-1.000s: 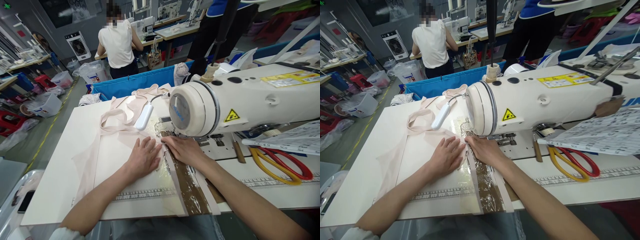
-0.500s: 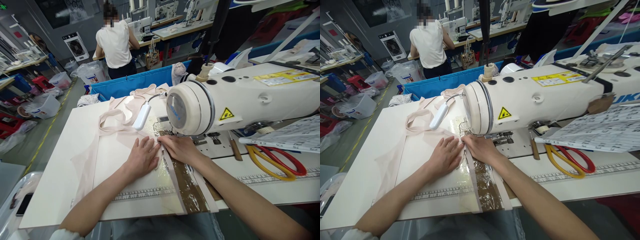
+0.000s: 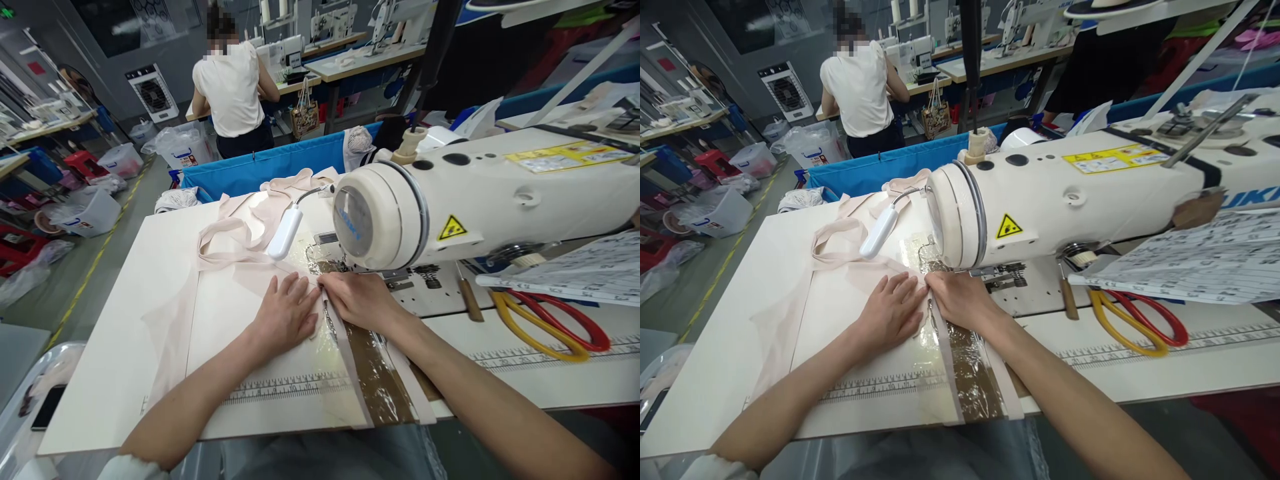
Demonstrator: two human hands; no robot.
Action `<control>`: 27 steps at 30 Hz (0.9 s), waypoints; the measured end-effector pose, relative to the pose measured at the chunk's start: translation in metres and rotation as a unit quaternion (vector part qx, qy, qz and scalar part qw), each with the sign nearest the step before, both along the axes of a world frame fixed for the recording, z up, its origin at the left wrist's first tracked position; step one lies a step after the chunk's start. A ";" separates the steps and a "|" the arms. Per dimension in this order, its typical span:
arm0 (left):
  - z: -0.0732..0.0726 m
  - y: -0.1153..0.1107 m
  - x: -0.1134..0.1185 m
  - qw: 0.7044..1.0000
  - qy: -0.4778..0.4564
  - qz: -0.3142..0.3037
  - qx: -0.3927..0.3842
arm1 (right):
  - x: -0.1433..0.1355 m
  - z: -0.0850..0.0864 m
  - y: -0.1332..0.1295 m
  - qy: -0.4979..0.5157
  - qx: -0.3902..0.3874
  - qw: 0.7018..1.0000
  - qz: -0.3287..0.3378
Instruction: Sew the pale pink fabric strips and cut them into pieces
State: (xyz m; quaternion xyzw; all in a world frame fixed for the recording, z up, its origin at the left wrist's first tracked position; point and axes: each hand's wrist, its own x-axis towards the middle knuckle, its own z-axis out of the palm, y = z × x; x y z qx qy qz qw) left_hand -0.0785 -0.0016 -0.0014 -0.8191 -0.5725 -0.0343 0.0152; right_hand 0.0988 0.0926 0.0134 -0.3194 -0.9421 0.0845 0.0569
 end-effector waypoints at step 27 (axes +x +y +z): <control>0.003 -0.001 -0.001 0.999 -0.033 0.007 -0.025 | 0.016 -0.002 0.001 -0.020 0.089 0.996 -0.013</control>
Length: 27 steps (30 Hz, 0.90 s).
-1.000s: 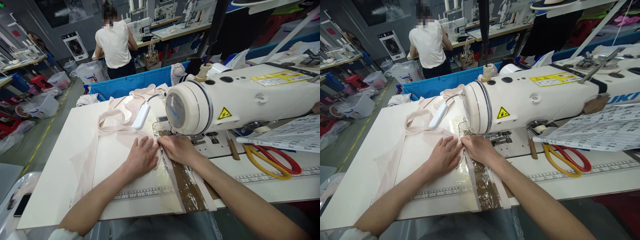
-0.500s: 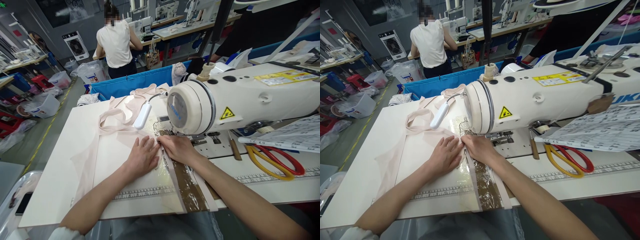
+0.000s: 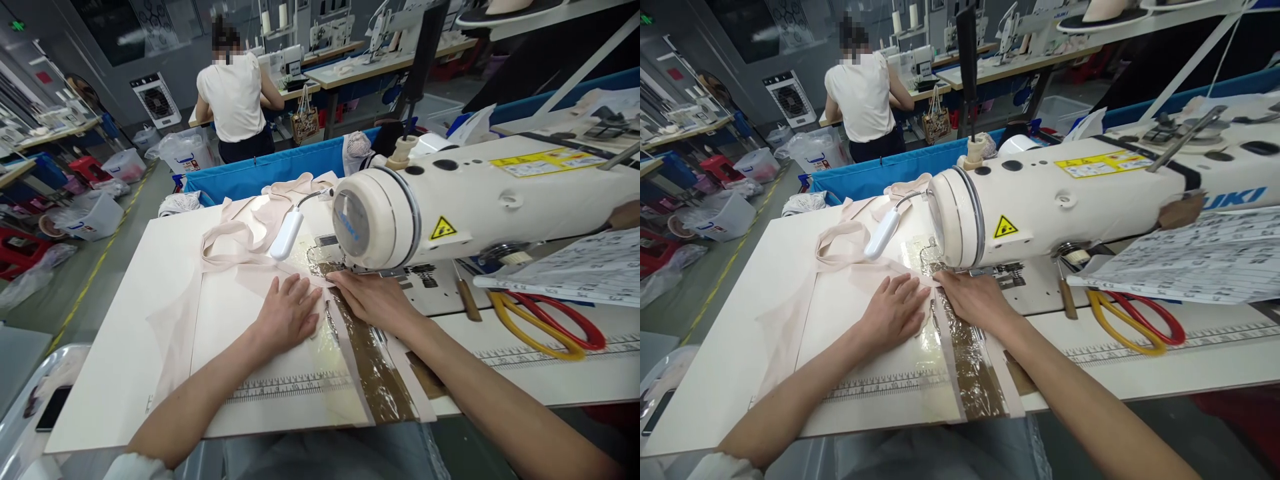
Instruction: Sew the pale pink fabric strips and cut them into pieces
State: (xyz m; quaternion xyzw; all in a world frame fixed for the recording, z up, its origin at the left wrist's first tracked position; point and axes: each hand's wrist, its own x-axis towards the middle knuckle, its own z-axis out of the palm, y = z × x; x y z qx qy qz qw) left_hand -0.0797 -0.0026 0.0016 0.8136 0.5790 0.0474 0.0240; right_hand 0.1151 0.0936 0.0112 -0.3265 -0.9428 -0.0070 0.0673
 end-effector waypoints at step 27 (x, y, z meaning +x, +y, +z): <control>0.043 0.017 -0.032 0.980 -0.079 0.148 -0.106 | -0.034 0.010 -0.025 0.122 -0.069 0.990 -0.019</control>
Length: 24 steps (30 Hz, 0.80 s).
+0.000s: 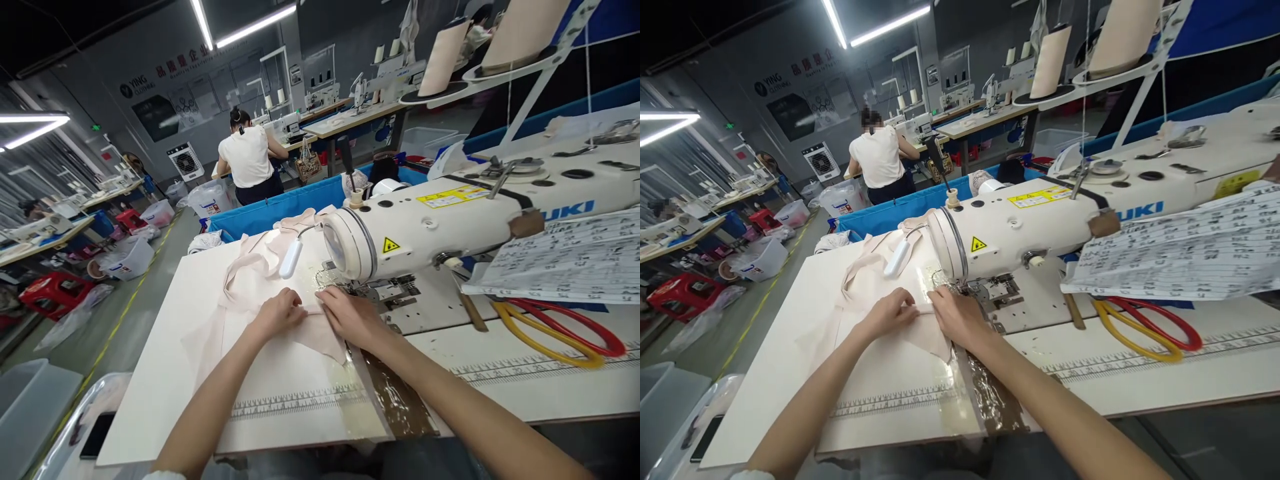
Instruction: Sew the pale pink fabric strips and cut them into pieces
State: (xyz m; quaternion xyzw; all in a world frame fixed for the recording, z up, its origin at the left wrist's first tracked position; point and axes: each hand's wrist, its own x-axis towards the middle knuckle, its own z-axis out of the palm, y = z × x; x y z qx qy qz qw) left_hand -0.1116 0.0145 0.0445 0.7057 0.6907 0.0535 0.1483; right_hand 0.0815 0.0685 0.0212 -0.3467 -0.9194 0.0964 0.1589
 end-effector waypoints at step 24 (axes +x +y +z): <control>-0.047 -0.003 0.031 0.658 -0.678 0.281 0.169 | -0.020 -0.025 0.004 0.239 -0.135 0.961 -0.028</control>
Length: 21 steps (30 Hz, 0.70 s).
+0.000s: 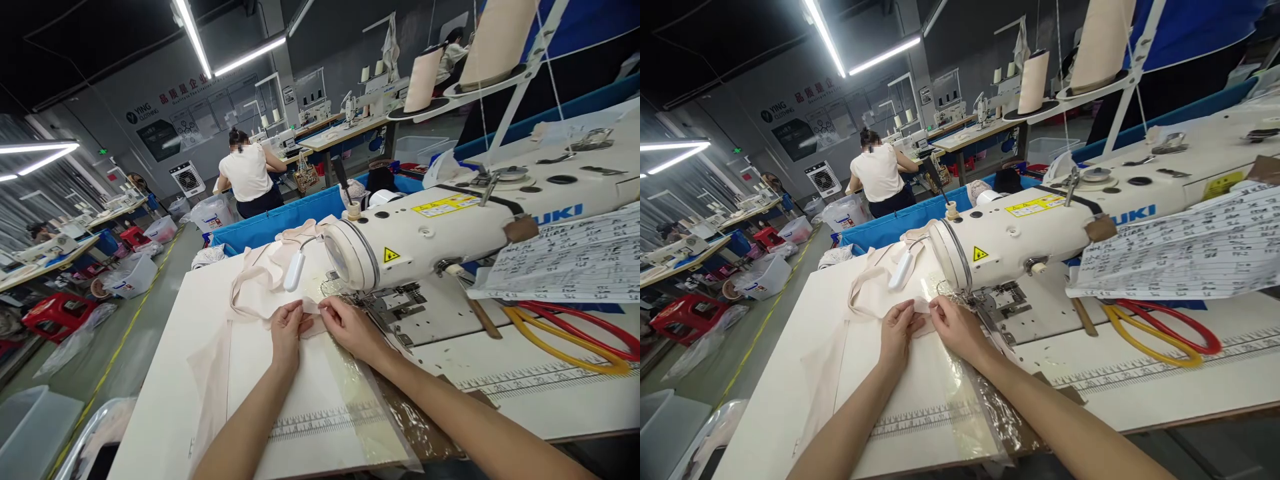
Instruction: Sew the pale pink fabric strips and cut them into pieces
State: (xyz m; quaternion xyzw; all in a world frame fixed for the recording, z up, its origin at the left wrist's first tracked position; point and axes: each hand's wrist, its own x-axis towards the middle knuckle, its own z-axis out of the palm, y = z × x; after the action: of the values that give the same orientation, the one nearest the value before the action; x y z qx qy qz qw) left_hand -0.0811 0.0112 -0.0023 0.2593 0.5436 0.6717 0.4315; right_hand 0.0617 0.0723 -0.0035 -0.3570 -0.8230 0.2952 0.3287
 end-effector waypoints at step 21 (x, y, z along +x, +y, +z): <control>-0.001 -0.003 0.000 0.997 -0.045 -0.055 0.010 | -0.010 -0.020 0.018 0.161 -0.298 0.938 0.075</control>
State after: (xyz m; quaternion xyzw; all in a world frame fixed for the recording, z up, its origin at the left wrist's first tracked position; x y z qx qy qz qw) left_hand -0.0811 0.0079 -0.0038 0.2622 0.5020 0.6631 0.4894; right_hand 0.0522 0.0900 -0.0240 -0.3233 -0.6576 0.6047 0.3120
